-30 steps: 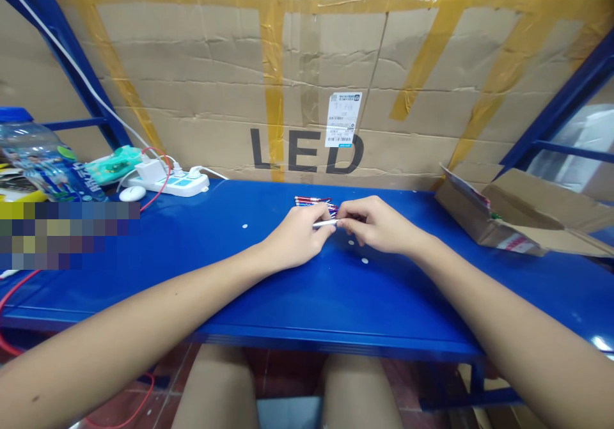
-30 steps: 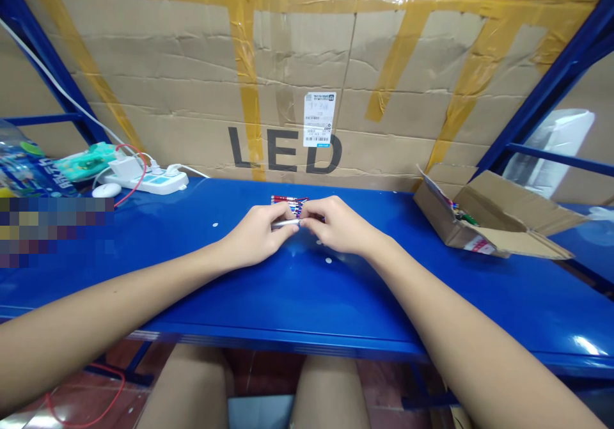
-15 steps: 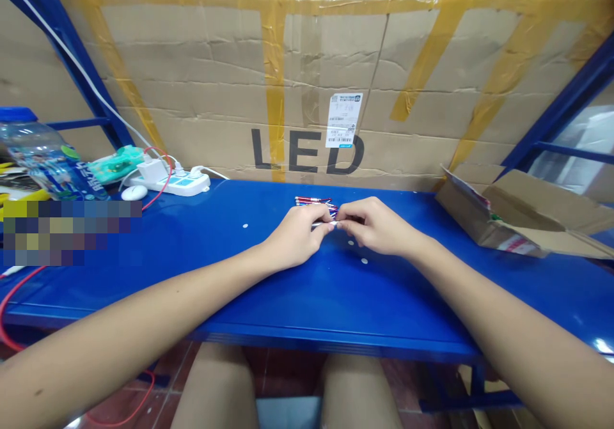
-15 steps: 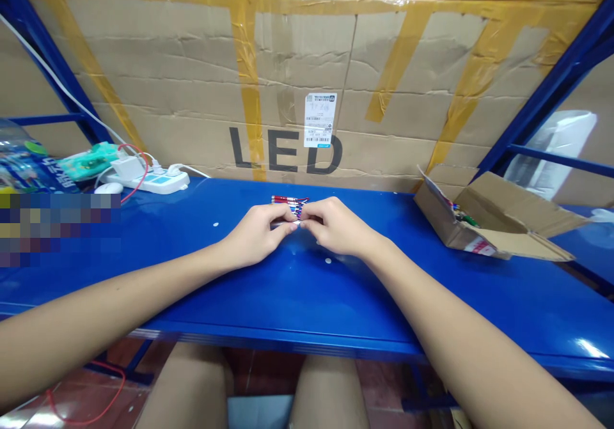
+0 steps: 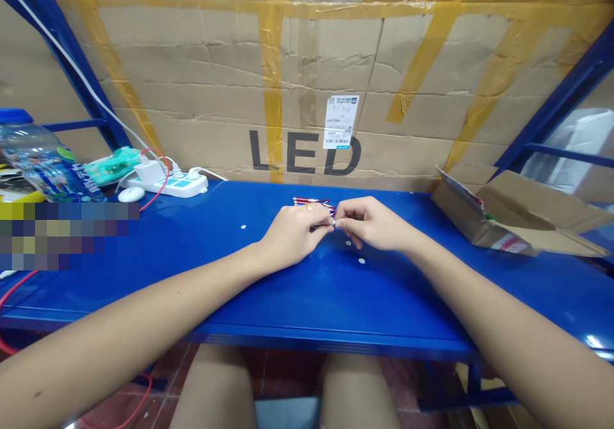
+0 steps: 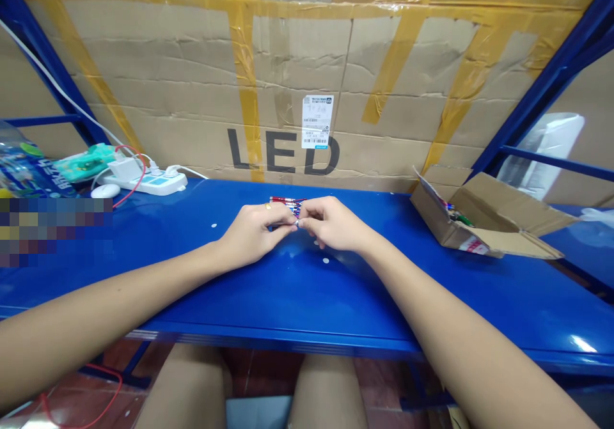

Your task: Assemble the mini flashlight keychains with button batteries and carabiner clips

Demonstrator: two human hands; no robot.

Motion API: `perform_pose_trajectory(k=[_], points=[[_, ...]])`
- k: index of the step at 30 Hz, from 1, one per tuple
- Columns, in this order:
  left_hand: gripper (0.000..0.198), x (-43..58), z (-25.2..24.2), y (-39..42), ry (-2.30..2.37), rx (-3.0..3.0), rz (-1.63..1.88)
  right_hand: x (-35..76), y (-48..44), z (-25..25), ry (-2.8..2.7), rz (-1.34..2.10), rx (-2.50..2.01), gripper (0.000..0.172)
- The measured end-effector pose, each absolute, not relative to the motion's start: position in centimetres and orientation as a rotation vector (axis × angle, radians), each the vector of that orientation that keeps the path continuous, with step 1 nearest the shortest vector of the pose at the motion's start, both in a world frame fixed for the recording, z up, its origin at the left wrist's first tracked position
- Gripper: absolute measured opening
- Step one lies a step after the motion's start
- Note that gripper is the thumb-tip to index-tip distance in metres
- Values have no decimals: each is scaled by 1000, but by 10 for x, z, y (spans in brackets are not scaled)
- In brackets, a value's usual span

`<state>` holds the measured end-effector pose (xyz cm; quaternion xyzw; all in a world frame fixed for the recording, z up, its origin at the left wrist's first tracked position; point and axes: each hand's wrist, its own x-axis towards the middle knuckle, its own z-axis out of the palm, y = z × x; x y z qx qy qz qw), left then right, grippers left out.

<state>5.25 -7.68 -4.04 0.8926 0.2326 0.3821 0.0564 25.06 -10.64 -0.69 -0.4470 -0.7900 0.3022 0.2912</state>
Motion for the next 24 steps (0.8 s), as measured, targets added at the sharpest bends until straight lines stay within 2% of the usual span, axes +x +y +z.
perform_pose_trajectory(k=[5,8,13,24], points=[[8,55,-35,-82,756,2519,1001,253,-105,-6,-2331,315,-1046,20],[14,58,-35,-83,874,2412,926,253,-104,-6,-2378,186,-992,21],[27,61,-31,-80,960,2522,780,254,-104,-8,-2436,98,-1008,22],[19,61,-31,-86,1034,2403,739,250,-103,-15,-2463,117,-1020,22]])
